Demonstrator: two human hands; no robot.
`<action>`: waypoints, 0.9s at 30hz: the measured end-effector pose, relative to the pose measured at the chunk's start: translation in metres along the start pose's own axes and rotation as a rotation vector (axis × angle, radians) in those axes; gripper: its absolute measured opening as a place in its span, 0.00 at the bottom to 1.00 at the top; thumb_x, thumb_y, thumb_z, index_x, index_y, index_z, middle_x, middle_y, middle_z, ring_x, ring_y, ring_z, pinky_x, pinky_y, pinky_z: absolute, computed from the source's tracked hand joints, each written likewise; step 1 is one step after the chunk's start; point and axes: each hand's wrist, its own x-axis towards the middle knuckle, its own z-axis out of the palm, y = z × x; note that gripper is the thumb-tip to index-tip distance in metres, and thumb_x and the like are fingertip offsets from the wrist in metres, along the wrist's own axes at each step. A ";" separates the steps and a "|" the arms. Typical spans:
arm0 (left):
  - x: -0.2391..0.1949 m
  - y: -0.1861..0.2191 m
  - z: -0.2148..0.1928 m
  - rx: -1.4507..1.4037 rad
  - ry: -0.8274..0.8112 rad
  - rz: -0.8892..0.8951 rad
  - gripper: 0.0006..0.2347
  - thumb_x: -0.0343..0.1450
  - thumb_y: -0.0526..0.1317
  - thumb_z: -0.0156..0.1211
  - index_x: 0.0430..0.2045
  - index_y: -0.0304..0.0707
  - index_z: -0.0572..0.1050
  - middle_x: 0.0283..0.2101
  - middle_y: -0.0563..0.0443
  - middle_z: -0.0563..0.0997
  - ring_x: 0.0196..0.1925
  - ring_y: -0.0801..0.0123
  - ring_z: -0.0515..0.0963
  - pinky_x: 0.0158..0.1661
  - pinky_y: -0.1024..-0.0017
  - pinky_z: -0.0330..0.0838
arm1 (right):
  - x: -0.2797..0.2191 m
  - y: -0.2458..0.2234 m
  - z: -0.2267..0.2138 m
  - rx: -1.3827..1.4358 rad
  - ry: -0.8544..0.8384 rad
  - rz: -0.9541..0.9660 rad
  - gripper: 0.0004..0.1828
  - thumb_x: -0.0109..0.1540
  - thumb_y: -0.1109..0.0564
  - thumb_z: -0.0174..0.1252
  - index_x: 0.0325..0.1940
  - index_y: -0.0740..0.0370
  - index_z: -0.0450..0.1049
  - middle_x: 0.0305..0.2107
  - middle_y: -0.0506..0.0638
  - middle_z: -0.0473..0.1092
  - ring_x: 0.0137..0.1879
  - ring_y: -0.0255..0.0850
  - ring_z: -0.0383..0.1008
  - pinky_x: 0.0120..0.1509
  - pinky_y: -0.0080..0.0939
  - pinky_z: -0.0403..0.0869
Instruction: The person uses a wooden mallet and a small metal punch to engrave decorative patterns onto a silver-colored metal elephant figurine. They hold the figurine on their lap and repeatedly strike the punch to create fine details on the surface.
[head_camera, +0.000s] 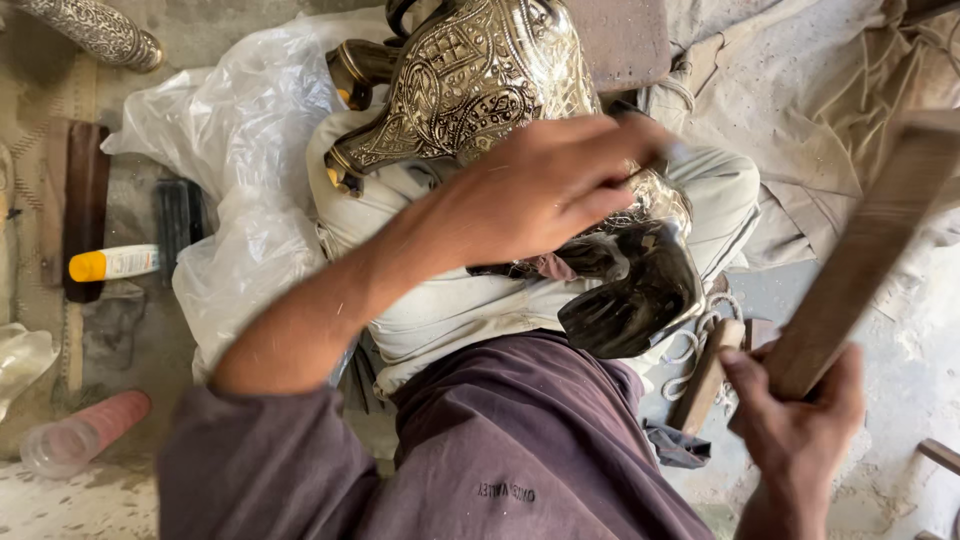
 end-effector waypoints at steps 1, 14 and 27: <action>-0.015 0.003 0.000 0.015 0.209 -0.001 0.14 0.77 0.35 0.61 0.57 0.43 0.68 0.39 0.42 0.81 0.35 0.62 0.85 0.28 0.73 0.81 | 0.009 0.002 -0.006 0.053 0.012 -0.054 0.25 0.61 0.55 0.69 0.53 0.66 0.63 0.36 0.57 0.72 0.35 0.41 0.75 0.38 0.43 0.79; -0.057 0.010 0.118 -0.409 1.146 -0.199 0.10 0.82 0.33 0.57 0.53 0.34 0.62 0.47 0.39 0.82 0.47 0.70 0.86 0.47 0.78 0.85 | 0.180 0.060 -0.041 -0.766 -0.087 -0.653 0.06 0.68 0.64 0.58 0.43 0.73 0.72 0.27 0.55 0.71 0.29 0.41 0.73 0.35 0.39 0.71; -0.040 -0.014 0.107 -0.238 1.166 -0.158 0.13 0.82 0.35 0.56 0.58 0.33 0.64 0.49 0.41 0.84 0.50 0.65 0.87 0.47 0.76 0.88 | 0.289 0.077 -0.010 -1.247 0.116 -1.142 0.13 0.72 0.62 0.56 0.33 0.68 0.67 0.19 0.52 0.64 0.21 0.36 0.63 0.26 0.35 0.61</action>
